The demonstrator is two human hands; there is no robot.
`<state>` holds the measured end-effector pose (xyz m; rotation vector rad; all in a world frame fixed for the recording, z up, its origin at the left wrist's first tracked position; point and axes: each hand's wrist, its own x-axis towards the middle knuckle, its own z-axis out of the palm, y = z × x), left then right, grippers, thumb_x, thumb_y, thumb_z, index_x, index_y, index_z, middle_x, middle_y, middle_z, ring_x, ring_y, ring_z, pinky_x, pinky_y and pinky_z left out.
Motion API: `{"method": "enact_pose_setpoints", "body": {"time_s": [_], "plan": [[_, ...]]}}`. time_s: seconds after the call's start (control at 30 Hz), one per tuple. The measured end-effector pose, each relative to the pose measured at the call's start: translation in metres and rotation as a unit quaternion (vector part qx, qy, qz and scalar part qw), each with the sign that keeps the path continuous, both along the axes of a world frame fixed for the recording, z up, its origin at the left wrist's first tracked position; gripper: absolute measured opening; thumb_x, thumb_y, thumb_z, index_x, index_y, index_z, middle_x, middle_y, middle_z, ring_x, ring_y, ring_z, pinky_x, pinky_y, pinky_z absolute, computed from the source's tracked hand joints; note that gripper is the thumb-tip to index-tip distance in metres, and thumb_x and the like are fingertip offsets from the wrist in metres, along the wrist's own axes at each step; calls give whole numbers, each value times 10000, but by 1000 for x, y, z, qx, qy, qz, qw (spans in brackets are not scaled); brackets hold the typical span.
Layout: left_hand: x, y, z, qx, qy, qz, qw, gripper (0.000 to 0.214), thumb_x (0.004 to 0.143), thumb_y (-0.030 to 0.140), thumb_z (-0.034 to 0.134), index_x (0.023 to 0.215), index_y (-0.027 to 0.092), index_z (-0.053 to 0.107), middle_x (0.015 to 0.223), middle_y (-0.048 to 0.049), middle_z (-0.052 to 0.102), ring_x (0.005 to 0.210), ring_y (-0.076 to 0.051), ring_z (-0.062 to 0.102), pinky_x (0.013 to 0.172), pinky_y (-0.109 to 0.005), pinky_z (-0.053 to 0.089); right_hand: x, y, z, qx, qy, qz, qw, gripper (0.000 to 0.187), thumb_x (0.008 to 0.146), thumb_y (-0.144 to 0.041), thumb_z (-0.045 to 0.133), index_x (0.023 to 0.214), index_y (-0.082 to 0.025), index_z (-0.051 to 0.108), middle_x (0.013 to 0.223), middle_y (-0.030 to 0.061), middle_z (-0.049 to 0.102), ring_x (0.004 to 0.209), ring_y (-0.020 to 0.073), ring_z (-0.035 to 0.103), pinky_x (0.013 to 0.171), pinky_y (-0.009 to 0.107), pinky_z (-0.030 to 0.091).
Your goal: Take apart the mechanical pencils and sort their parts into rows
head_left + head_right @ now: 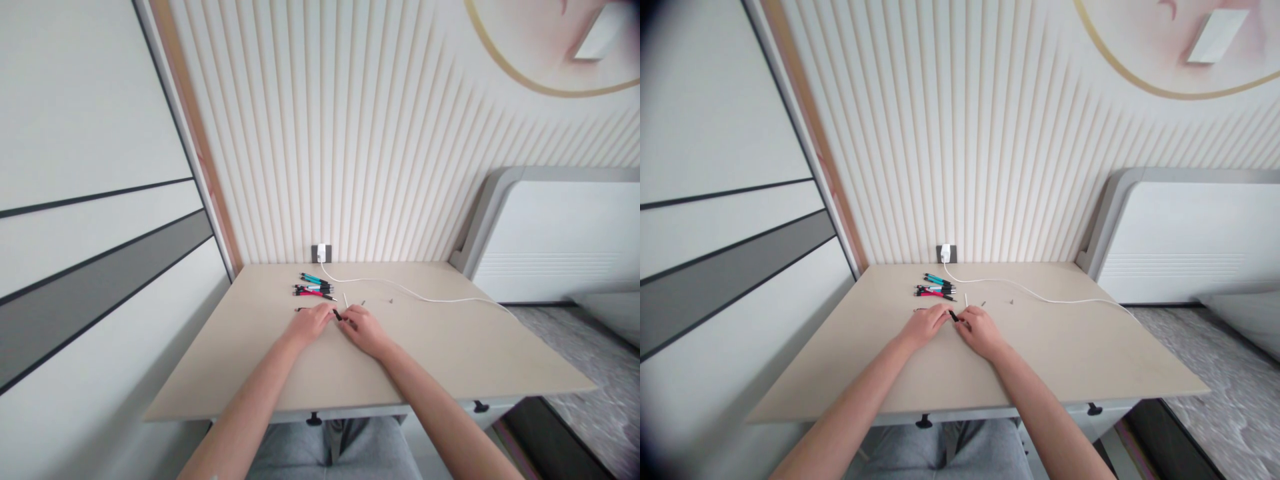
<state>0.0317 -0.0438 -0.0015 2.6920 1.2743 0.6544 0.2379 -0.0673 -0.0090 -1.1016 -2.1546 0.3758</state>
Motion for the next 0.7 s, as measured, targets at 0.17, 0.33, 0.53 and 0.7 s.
{"method": "enact_pose_setpoints", "body": {"time_s": [0.17, 0.33, 0.53, 0.7], "plan": [[-1, 0, -2, 11, -4, 19, 1000, 227, 981, 364, 414, 1059, 232, 581, 981, -30, 702, 830, -177, 670, 718, -257, 486, 1, 2, -2, -11, 85, -29, 996, 208, 925, -272, 493, 1001, -198, 671, 911, 63, 637, 783, 164, 586, 737, 293, 470], [-1, 1, 0, 35, -1, 27, 999, 211, 963, 343, 454, 1083, 229, 585, 1027, -52, 670, 950, -198, 621, 828, -301, 464, 5, 8, -7, 15, 95, -85, 992, 215, 915, -303, 505, 996, -203, 678, 898, 53, 649, 762, 156, 591, 721, 274, 474], [-12, 6, 4, 66, 5, 94, 993, 194, 938, 258, 450, 919, 200, 634, 1002, -103, 622, 1017, -269, 539, 930, -444, 382, 38, 27, -17, 24, 44, -273, 961, 289, 910, -295, 454, 1074, -178, 661, 944, 83, 656, 779, 192, 591, 760, 326, 447], [-22, 9, -2, 59, 11, 130, 990, 207, 916, 285, 481, 833, 191, 646, 935, -104, 618, 972, -282, 533, 881, -451, 383, 53, 44, -26, 15, -8, -322, 947, 256, 880, -226, 486, 1019, -204, 700, 954, 106, 669, 884, 228, 600, 762, 322, 415]]}}
